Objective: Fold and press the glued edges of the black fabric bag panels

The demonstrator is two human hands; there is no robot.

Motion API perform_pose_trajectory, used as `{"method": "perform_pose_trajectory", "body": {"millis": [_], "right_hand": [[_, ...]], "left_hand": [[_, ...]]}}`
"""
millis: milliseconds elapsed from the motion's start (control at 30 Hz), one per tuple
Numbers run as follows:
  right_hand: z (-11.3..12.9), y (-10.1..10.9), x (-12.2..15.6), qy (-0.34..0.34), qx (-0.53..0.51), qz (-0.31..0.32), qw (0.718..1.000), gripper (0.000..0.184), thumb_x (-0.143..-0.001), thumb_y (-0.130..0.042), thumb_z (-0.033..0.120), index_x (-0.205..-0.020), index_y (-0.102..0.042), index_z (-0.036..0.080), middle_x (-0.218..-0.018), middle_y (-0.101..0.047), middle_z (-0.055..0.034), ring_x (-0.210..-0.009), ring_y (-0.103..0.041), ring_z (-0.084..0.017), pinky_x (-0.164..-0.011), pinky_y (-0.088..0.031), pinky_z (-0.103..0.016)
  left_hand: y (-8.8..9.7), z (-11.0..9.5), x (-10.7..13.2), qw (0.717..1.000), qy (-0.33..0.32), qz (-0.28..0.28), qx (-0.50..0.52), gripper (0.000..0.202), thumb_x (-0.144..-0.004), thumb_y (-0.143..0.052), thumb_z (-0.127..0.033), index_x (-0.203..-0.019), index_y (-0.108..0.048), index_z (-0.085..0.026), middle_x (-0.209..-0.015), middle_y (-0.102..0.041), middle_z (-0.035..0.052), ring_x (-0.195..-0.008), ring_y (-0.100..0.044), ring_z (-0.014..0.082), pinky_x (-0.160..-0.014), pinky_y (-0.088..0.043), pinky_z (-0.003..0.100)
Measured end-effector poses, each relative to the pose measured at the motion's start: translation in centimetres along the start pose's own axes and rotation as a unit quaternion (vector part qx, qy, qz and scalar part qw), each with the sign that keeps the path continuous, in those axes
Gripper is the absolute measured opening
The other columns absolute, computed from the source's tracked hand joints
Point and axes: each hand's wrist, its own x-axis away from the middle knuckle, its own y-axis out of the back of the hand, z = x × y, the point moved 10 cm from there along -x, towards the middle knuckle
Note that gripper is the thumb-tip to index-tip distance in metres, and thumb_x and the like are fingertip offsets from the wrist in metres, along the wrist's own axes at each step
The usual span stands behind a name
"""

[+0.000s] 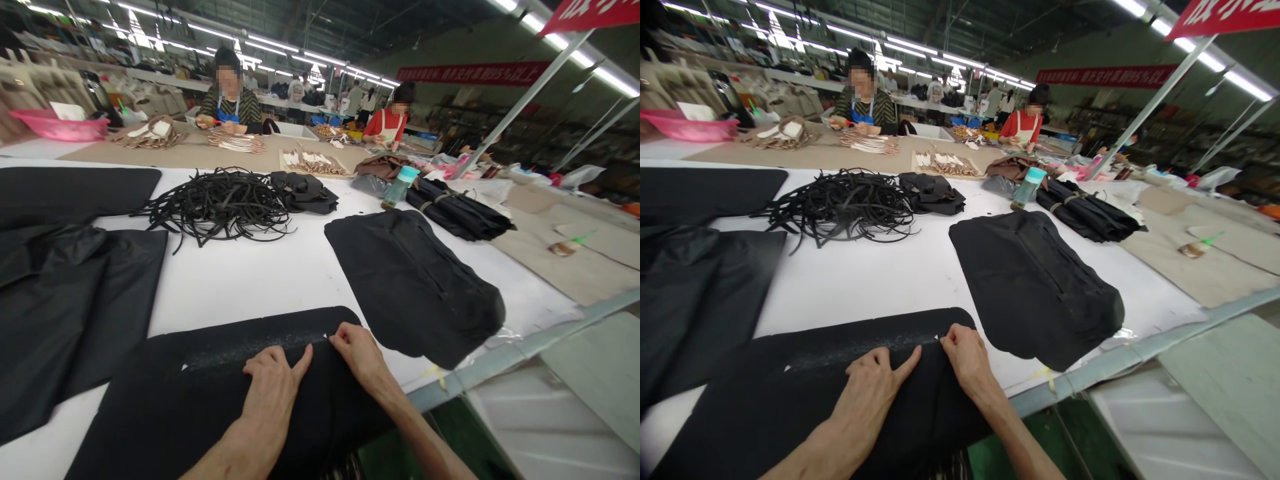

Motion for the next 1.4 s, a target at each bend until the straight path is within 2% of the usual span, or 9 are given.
{"method": "perform_pose_trajectory", "body": {"millis": [167,333,600,700,933,1100,1200,1333,1400], "right_hand": [[0.5,0.0,0.8,0.039,0.064,-0.043,0.996,0.007,-0.082,-0.049,0.02,-0.085,-0.055,0.02,-0.067,-0.059,0.001,-0.062,-0.053,-0.014,-0.055,-0.031,-0.023],[3.8,-2.0,4.0,0.228,0.277,-0.047,0.932,0.043,-0.085,-0.041,0.007,-0.124,-0.046,0.024,-0.078,-0.063,-0.0014,-0.063,-0.06,-0.016,-0.053,-0.034,-0.027],[4.2,-3.9,5.9,0.306,0.392,-0.055,0.866,0.056,-0.075,-0.045,-0.004,-0.128,-0.042,0.013,-0.078,-0.061,-0.0042,-0.063,-0.06,-0.018,-0.051,-0.037,-0.029],[3.2,-3.8,5.8,0.33,0.397,-0.07,0.854,0.056,-0.073,-0.045,-0.007,-0.125,-0.046,0.013,-0.078,-0.061,-0.0036,-0.06,-0.059,-0.016,-0.05,-0.038,-0.028],[1.9,-3.1,5.6,0.371,0.379,-0.111,0.84,0.057,-0.07,-0.041,-0.008,-0.123,-0.047,0.012,-0.072,-0.058,-0.001,-0.053,-0.058,-0.015,-0.047,-0.037,-0.027],[1.8,-3.1,5.4,0.358,0.367,-0.103,0.852,0.057,-0.072,-0.038,-0.007,-0.123,-0.048,0.016,-0.072,-0.059,-0.001,-0.053,-0.058,-0.015,-0.047,-0.037,-0.025],[1.1,-2.2,4.7,0.319,0.301,-0.073,0.896,0.052,-0.077,-0.036,-0.002,-0.122,-0.052,0.019,-0.073,-0.061,-0.0022,-0.055,-0.059,-0.017,-0.049,-0.039,-0.026],[1.2,0.5,3.8,0.161,0.011,-0.02,0.987,0.033,-0.088,-0.042,0.03,-0.117,-0.055,0.02,-0.068,-0.059,-0.0011,-0.058,-0.057,-0.017,-0.054,-0.043,-0.027],[2.7,0.4,4.2,0.075,-0.166,0.037,0.983,0.038,-0.087,-0.045,0.043,-0.115,-0.055,0.02,-0.056,-0.048,0.004,-0.049,-0.049,-0.014,-0.044,-0.038,-0.024]], "left_hand": [[0.6,-0.6,-0.4,1.0,0.013,-0.027,0.003,0.083,-0.071,-0.044,0.005,-0.135,-0.024,-0.044,-0.076,-0.061,0.0068,-0.061,-0.06,0.0265,-0.055,-0.047,0.045],[0.0,-1.3,-0.1,0.998,0.005,-0.047,-0.048,0.083,-0.074,-0.042,0.003,-0.137,-0.014,-0.043,-0.078,-0.062,0.0081,-0.062,-0.059,0.0271,-0.055,-0.046,0.044],[-0.5,0.0,0.3,0.996,0.027,-0.074,0.032,0.075,-0.076,-0.04,0.0,-0.137,-0.022,-0.041,-0.081,-0.059,0.0072,-0.069,-0.058,0.0257,-0.059,-0.046,0.042],[-1.3,1.3,1.3,0.992,-0.018,-0.086,0.091,0.063,-0.075,-0.04,-0.001,-0.133,-0.038,-0.025,-0.092,-0.059,0.011,-0.082,-0.057,0.0257,-0.064,-0.048,0.039],[-5.4,7.0,6.3,0.989,0.009,-0.078,0.123,0.056,-0.073,-0.034,0.005,-0.126,-0.045,-0.008,-0.118,-0.055,0.0135,-0.11,-0.049,0.0262,-0.094,-0.043,0.038],[-7.4,10.9,8.7,0.985,0.066,-0.049,0.152,0.055,-0.075,-0.032,0.007,-0.124,-0.049,-0.01,-0.122,-0.055,0.0137,-0.113,-0.049,0.0253,-0.097,-0.042,0.038],[-8.3,13.4,9.7,0.975,0.114,-0.037,0.186,0.056,-0.074,-0.029,0.009,-0.121,-0.053,-0.01,-0.124,-0.054,0.0138,-0.113,-0.05,0.0242,-0.096,-0.043,0.037],[-7.3,15.6,10.7,0.938,0.17,-0.064,0.295,0.051,-0.076,-0.027,0.006,-0.113,-0.059,-0.01,-0.123,-0.056,0.0139,-0.113,-0.048,0.0271,-0.097,-0.041,0.043],[-5.2,15.1,10.4,0.889,0.145,-0.087,0.425,0.04,-0.085,-0.032,-0.006,-0.111,-0.06,-0.015,-0.113,-0.061,0.0105,-0.105,-0.053,0.0249,-0.094,-0.042,0.04]]}}
